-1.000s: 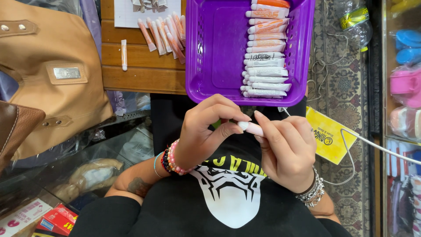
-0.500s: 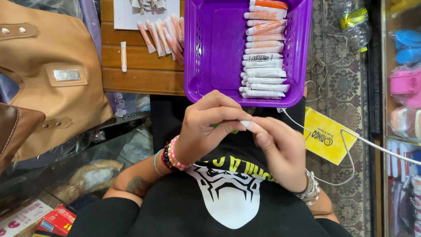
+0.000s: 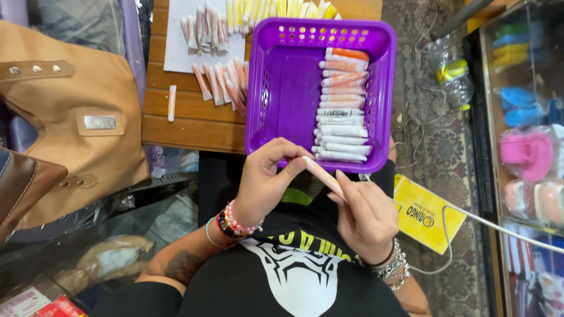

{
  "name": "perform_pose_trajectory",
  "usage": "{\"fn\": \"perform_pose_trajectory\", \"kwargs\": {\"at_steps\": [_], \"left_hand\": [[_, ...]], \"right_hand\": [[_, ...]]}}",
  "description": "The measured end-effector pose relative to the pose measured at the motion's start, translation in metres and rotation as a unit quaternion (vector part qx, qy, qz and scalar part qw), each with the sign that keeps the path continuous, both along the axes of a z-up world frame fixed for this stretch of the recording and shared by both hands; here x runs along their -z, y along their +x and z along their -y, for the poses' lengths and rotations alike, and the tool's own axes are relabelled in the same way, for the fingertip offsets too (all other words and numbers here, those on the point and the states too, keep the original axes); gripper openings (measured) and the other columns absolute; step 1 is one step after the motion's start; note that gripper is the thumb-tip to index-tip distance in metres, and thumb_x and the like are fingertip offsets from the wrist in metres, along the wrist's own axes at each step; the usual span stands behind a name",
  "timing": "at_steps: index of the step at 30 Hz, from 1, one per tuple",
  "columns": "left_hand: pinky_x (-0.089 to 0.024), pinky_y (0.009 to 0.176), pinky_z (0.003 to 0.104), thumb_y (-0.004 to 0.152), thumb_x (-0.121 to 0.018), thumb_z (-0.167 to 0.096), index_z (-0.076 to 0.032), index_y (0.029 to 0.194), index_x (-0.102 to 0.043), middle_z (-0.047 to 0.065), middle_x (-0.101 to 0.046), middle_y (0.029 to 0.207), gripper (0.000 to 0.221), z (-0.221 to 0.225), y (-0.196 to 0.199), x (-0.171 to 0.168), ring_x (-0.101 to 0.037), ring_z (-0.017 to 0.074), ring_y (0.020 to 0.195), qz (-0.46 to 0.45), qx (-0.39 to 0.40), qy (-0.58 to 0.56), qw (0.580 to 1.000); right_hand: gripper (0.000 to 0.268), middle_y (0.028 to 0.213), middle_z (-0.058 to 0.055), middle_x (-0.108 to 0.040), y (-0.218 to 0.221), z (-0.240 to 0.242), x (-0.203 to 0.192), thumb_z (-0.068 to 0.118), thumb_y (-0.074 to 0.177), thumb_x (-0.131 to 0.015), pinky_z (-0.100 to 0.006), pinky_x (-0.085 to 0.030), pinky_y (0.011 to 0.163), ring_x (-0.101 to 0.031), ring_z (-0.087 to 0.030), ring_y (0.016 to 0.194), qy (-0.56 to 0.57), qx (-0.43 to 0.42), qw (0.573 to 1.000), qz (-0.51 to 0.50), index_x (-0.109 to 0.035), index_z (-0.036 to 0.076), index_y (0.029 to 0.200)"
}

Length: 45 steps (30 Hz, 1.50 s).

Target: Assemble small tubes by inserting white components and placing them into a purple basket.

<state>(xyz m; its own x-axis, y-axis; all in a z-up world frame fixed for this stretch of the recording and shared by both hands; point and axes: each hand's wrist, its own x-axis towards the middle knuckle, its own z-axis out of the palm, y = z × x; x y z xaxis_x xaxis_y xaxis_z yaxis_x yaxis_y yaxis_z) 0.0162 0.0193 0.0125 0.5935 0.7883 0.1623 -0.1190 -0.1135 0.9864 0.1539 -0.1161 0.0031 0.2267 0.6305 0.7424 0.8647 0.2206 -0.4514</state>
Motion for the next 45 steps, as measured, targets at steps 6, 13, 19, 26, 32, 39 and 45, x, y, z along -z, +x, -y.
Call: {"fn": "perform_pose_trajectory", "kwargs": {"at_steps": [6, 13, 19, 26, 32, 39, 45], "left_hand": [[-0.052, 0.084, 0.031, 0.095, -0.070, -0.010, -0.006, 0.095, -0.073, 0.005, -0.071, 0.091, 0.005, -0.001, 0.008, -0.004, -0.064, 0.0188, 0.090, -0.071, 0.010, 0.136, 0.988], [-0.050, 0.082, 0.034, 0.094, -0.073, -0.009, -0.005, 0.097, -0.073, 0.007, -0.070, 0.091, 0.005, -0.027, 0.050, -0.005, -0.061, 0.0219, 0.087, -0.039, 0.067, 0.237, 0.968], [-0.048, 0.106, 0.042, 0.100, -0.066, -0.022, -0.009, 0.102, -0.070, 0.010, -0.073, 0.113, 0.014, -0.056, 0.089, 0.012, -0.066, 0.0306, 0.121, -0.032, 0.112, 0.285, 0.951], [-0.061, 0.082, 0.030, 0.090, -0.074, -0.025, -0.010, 0.098, -0.079, 0.002, -0.080, 0.091, 0.018, -0.141, 0.143, 0.098, -0.075, 0.0139, 0.086, -0.244, -0.081, 0.062, 0.964], [-0.055, 0.071, 0.041, 0.087, -0.074, -0.032, -0.015, 0.087, -0.073, 0.005, -0.078, 0.084, 0.017, -0.147, 0.158, 0.137, -0.074, 0.0244, 0.081, -0.329, -0.066, 0.131, 0.933], [-0.053, 0.085, 0.047, 0.093, -0.066, -0.041, -0.010, 0.117, -0.062, 0.012, -0.064, 0.108, 0.040, -0.128, 0.125, 0.091, -0.067, 0.0304, 0.099, -0.233, 0.006, 0.285, 0.930], [-0.059, 0.070, 0.034, 0.094, -0.058, -0.004, -0.008, 0.090, -0.069, 0.007, -0.072, 0.084, 0.013, -0.187, -0.002, 0.072, -0.068, 0.0210, 0.075, -0.260, -0.287, 0.258, 0.885]], "right_hand": [[0.035, 0.075, -0.018, -0.074, 0.005, 0.011, -0.008, 0.017, 0.100, -0.058, -0.022, -0.054, 0.053, -0.064, -0.018, 0.051, -0.167, -0.130, 0.816, -0.537, -0.070, -0.011, 0.117], [0.038, 0.088, -0.031, -0.075, 0.040, 0.017, 0.054, 0.018, 0.100, -0.059, -0.028, -0.051, 0.044, -0.060, -0.023, 0.048, -0.115, -0.200, 0.637, -0.735, -0.064, -0.018, 0.112], [0.063, 0.104, -0.028, -0.074, 0.051, 0.011, 0.040, 0.026, 0.108, -0.044, -0.025, -0.042, 0.034, -0.048, -0.014, 0.046, -0.058, -0.275, 0.556, -0.782, -0.033, -0.017, 0.153], [0.024, 0.073, -0.021, -0.067, 0.051, 0.020, 0.042, 0.011, 0.100, -0.053, -0.028, -0.043, 0.037, -0.052, -0.018, 0.047, -0.080, -0.174, 0.663, -0.724, -0.062, -0.005, 0.115], [0.017, 0.060, -0.013, -0.057, 0.050, 0.023, 0.040, 0.009, 0.098, -0.056, -0.026, -0.037, 0.039, -0.049, -0.016, 0.046, -0.086, -0.159, 0.677, -0.714, -0.064, -0.005, 0.098], [0.020, 0.061, -0.014, -0.055, 0.053, 0.026, 0.060, 0.012, 0.097, -0.059, -0.025, -0.034, 0.041, -0.050, -0.018, 0.050, -0.111, -0.143, 0.687, -0.704, -0.064, -0.005, 0.105], [0.020, 0.061, -0.018, -0.056, 0.063, 0.021, 0.079, 0.009, 0.100, -0.054, -0.029, -0.040, 0.041, -0.049, -0.021, 0.047, -0.112, -0.178, 0.700, -0.682, -0.062, -0.004, 0.112]]}}
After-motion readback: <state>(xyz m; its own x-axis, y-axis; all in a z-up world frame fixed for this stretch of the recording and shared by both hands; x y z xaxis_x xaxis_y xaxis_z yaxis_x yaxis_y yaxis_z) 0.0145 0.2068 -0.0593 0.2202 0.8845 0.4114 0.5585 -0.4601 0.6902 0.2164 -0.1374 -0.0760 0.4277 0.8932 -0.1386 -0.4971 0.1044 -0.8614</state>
